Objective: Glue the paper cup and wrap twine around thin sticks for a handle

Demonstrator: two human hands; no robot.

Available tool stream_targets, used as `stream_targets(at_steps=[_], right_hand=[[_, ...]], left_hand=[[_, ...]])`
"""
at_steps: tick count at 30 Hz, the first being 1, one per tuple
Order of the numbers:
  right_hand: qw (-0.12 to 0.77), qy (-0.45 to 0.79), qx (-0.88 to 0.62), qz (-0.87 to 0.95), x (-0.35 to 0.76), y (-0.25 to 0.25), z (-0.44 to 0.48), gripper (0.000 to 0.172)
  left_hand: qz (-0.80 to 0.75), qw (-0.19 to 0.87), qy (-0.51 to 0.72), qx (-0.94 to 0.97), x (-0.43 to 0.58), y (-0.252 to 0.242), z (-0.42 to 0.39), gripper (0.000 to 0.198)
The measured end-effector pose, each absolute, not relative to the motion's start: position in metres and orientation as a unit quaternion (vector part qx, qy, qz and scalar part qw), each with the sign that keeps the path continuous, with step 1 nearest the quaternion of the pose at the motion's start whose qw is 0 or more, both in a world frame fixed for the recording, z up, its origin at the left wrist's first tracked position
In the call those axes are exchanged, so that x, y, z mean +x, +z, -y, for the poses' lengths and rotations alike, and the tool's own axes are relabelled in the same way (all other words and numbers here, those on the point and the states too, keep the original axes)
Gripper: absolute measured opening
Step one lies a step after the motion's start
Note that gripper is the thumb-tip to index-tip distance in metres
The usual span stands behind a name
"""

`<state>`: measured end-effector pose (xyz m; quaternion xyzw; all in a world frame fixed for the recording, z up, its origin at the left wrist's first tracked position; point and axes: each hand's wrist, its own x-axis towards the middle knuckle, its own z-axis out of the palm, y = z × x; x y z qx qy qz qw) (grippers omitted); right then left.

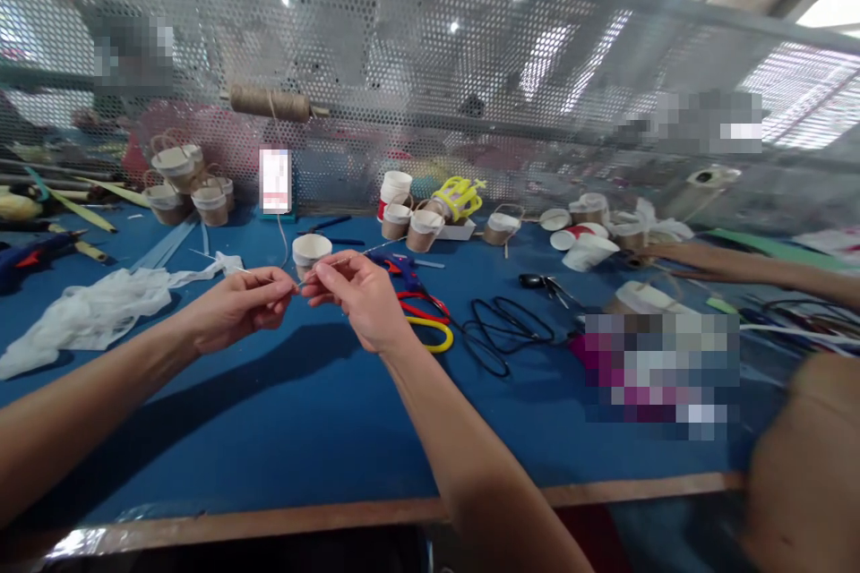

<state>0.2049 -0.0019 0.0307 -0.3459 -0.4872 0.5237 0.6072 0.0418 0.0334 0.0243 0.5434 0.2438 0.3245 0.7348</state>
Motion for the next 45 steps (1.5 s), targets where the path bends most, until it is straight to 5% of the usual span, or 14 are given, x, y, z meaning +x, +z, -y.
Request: stream_targets(at_steps=[5, 14, 23, 29, 36, 45], right_hand=[[0.606, 0.544, -0.366, 0.450, 0.206, 0.032, 0.002, 0.022], [0.603, 0.544, -0.342, 0.473, 0.207, 0.035, 0.003, 0.018], [0.574, 0.578, -0.375, 0.442, 0.210, 0.035, 0.003, 0.014], [0.561, 0.589, -0.378, 0.442, 0.209, 0.034, 0.003, 0.010], [0.551, 0.620, -0.366, 0.421, 0.207, 0.035, 0.002, 0.006], [0.575, 0.556, -0.392, 0.455, 0.204, 0.035, 0.007, 0.015]], left_hand=[[-0.279, 0.588, 0.397, 0.647, 0.043, 0.024, -0.027, 0.018], [-0.252, 0.757, 0.298, 0.524, 0.041, 0.028, -0.026, 0.024], [-0.267, 0.628, 0.370, 0.631, 0.045, 0.023, -0.024, 0.020], [-0.276, 0.665, 0.286, 0.632, 0.042, 0.027, -0.024, 0.025], [-0.243, 0.578, 0.350, 0.696, 0.037, 0.022, -0.021, 0.019], [-0.251, 0.594, 0.346, 0.682, 0.037, 0.019, -0.021, 0.019]])
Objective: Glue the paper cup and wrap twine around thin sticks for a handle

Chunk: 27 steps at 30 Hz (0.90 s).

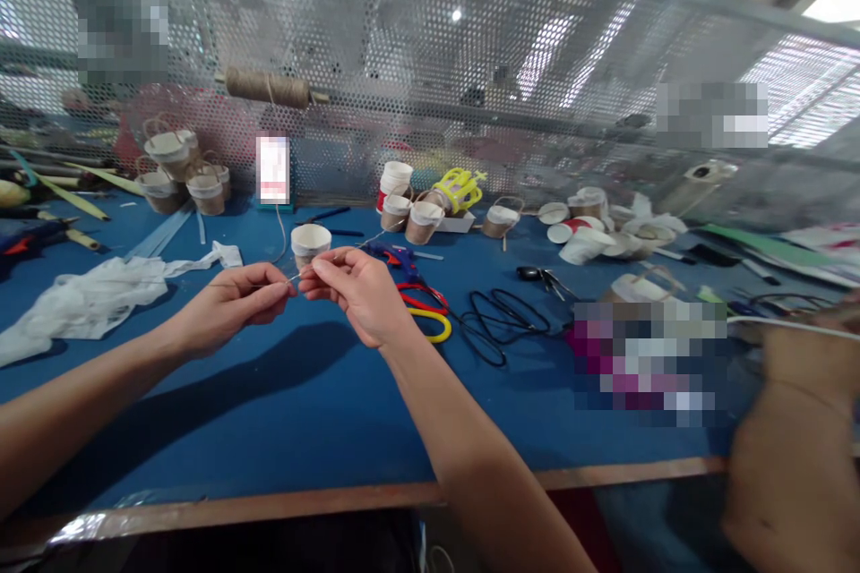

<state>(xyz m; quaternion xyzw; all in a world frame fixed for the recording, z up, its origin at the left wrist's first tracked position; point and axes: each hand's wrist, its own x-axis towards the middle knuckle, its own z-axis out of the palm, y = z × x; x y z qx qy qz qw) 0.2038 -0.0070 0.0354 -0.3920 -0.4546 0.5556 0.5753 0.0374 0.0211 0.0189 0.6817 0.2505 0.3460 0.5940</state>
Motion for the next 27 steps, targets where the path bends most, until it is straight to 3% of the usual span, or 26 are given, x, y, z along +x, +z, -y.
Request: stream_targets(at_steps=[12, 18, 27], right_hand=[[0.599, 0.474, -0.410, 0.499, 0.199, 0.027, 0.007, 0.020], [0.556, 0.495, -0.418, 0.521, 0.200, 0.025, 0.005, 0.018], [0.564, 0.497, -0.383, 0.537, 0.204, 0.029, 0.007, 0.021]], left_hand=[[-0.280, 0.611, 0.327, 0.665, 0.038, 0.020, -0.018, 0.022], [-0.284, 0.619, 0.330, 0.653, 0.038, 0.019, -0.019, 0.019], [-0.200, 0.828, 0.223, 0.473, 0.032, 0.020, -0.027, 0.022]])
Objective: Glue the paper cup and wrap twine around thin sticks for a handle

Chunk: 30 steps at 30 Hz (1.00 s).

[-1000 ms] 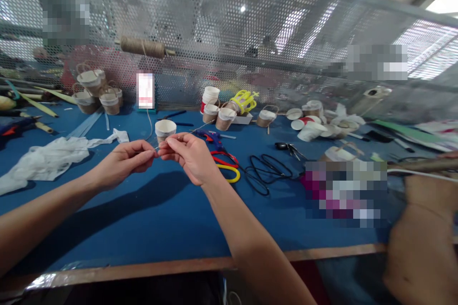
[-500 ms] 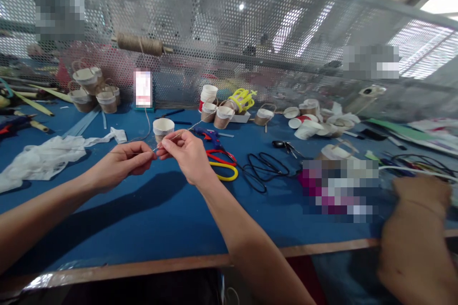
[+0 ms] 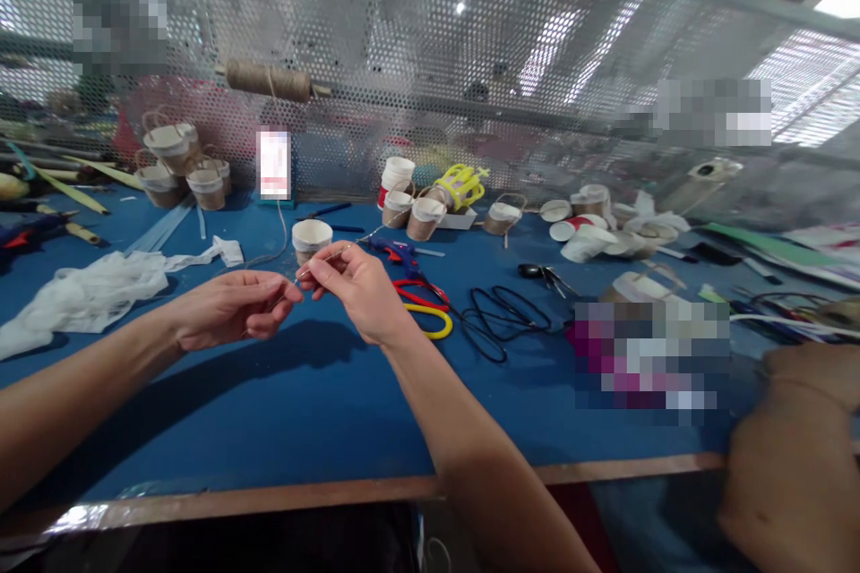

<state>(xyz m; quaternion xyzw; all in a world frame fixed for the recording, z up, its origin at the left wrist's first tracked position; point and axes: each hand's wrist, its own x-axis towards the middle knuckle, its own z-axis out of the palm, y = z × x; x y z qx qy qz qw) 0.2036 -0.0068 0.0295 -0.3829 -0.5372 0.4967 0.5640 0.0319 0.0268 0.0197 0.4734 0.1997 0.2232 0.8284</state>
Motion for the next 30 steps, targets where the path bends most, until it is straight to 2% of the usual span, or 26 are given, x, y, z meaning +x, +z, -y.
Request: stream_targets(at_steps=[9, 16, 19, 21, 25, 27, 28, 30], right_hand=[[0.560, 0.485, -0.391, 0.546, 0.198, 0.030, 0.010, 0.018], [0.570, 0.446, -0.404, 0.559, 0.195, 0.030, 0.013, 0.015], [0.566, 0.420, -0.419, 0.573, 0.196, 0.029, 0.013, 0.013], [0.564, 0.411, -0.426, 0.576, 0.196, 0.027, 0.012, 0.012], [0.574, 0.392, -0.436, 0.572, 0.194, 0.025, 0.011, 0.013], [0.585, 0.384, -0.437, 0.565, 0.193, 0.024, 0.010, 0.013], [0.590, 0.385, -0.435, 0.561, 0.192, 0.024, 0.010, 0.013], [0.594, 0.400, -0.426, 0.552, 0.192, 0.024, 0.010, 0.014]], left_hand=[[-0.211, 0.826, 0.203, 0.482, 0.032, 0.021, -0.025, 0.027], [-0.252, 0.702, 0.247, 0.618, 0.033, 0.024, -0.024, 0.030], [-0.278, 0.599, 0.262, 0.704, 0.032, 0.026, -0.025, 0.025], [-0.302, 0.490, 0.272, 0.771, 0.032, 0.030, -0.022, 0.023], [-0.358, 0.145, 0.283, 0.878, 0.036, 0.039, -0.010, 0.016], [-0.368, 0.014, 0.271, 0.889, 0.038, 0.043, -0.005, 0.017], [-0.369, -0.011, 0.266, 0.890, 0.038, 0.043, -0.005, 0.017], [-0.368, 0.015, 0.264, 0.891, 0.037, 0.044, -0.007, 0.018]])
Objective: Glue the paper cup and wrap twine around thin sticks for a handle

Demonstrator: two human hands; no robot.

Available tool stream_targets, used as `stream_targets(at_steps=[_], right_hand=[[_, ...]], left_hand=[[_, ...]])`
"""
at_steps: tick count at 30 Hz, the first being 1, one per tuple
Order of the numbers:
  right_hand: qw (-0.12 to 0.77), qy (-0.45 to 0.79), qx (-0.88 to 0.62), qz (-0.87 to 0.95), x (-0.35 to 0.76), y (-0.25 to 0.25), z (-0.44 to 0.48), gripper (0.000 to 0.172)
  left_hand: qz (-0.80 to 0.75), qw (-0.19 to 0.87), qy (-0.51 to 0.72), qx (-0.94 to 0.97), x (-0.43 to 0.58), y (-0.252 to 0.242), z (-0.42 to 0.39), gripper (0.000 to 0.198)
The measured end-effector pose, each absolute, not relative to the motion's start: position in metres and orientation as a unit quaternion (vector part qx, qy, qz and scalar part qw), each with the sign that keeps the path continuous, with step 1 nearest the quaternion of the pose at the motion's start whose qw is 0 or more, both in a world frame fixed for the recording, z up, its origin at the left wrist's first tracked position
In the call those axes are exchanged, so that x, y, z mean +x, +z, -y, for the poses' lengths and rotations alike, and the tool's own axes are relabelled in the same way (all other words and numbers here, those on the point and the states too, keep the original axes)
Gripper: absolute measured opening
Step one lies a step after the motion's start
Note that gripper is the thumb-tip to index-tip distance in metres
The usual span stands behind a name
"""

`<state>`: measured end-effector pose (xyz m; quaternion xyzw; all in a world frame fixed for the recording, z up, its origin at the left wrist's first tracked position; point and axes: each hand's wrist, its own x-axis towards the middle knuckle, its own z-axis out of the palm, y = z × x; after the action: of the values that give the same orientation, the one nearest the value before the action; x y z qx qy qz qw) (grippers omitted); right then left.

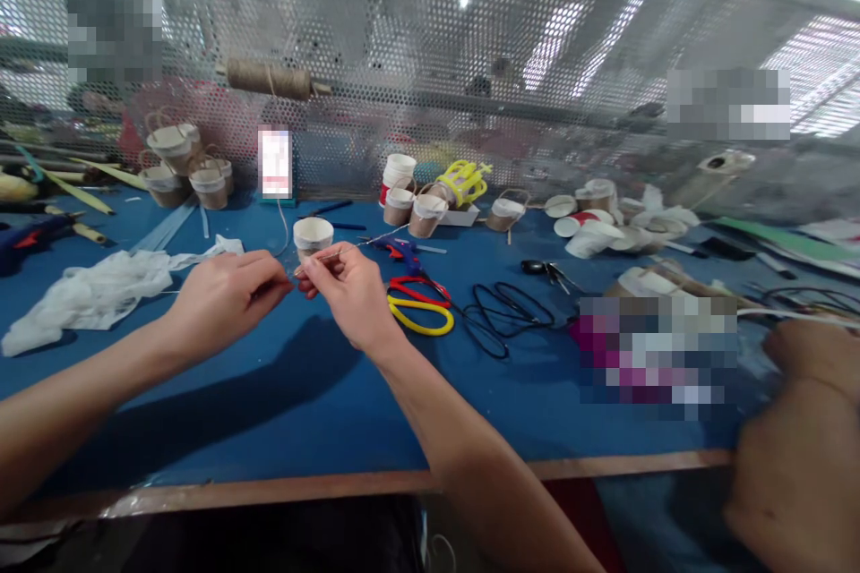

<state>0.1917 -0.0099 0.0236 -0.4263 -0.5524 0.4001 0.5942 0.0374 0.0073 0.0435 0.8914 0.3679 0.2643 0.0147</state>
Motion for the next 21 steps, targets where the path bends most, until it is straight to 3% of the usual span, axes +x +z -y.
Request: stream_targets(at_steps=[5, 8, 21], right_hand=[[0.576, 0.444, -0.404, 0.554, 0.194, 0.026, 0.009, 0.017], [0.568, 0.461, -0.391, 0.559, 0.197, 0.029, 0.009, 0.017], [0.518, 0.480, -0.407, 0.580, 0.201, 0.031, 0.010, 0.018]], left_hand=[[-0.327, 0.250, 0.256, 0.874, 0.033, 0.042, -0.023, 0.021], [-0.287, 0.322, 0.259, 0.864, 0.030, 0.043, -0.028, 0.022], [-0.305, 0.263, 0.214, 0.890, 0.027, 0.047, -0.031, 0.023]])
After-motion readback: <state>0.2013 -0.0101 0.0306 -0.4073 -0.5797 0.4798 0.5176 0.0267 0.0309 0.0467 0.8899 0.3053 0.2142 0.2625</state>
